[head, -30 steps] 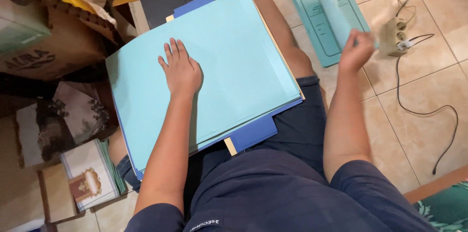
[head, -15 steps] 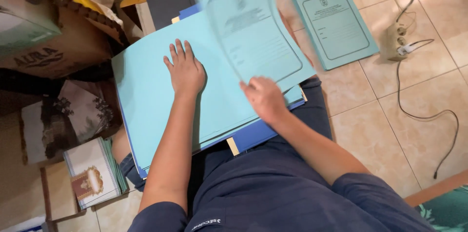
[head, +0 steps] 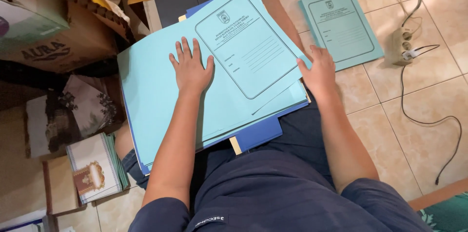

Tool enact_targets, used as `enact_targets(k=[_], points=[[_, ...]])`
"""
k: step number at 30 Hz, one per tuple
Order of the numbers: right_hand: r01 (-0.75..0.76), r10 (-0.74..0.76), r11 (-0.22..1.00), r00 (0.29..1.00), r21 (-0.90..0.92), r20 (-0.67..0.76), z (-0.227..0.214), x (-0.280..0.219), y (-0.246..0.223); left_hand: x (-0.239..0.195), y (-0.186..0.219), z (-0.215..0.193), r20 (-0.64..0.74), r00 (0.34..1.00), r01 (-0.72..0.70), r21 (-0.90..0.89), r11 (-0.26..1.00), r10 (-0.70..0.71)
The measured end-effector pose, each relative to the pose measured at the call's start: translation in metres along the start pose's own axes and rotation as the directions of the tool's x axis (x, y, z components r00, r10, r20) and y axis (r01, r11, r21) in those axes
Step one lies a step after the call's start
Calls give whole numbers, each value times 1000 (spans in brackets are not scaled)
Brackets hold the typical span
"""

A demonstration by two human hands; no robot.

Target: Pressing and smoothing documents into folders to ensure they are flat and organized.

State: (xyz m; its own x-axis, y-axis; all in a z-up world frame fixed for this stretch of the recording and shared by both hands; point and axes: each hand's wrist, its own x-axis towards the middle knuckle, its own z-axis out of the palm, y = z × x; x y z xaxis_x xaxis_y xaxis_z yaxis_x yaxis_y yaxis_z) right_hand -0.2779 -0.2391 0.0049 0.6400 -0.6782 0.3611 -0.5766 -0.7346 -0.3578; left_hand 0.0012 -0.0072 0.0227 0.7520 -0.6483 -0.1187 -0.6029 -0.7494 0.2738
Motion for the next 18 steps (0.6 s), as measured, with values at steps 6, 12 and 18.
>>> enact_targets(k=[6, 12, 18], points=[[-248, 208, 923, 965, 294, 161, -8, -4, 10, 2, -2, 3, 18, 1000, 4, -4, 1000, -4], [-475, 256, 761, 845, 442, 469, -60, 0, -44, 5, -26, 5, 75, 993, -85, -84, 993, 92], [-451, 237, 752, 865, 481, 442, -49, 0, -35, -27, -22, -21, 91, 980, -174, -40, 984, 177]])
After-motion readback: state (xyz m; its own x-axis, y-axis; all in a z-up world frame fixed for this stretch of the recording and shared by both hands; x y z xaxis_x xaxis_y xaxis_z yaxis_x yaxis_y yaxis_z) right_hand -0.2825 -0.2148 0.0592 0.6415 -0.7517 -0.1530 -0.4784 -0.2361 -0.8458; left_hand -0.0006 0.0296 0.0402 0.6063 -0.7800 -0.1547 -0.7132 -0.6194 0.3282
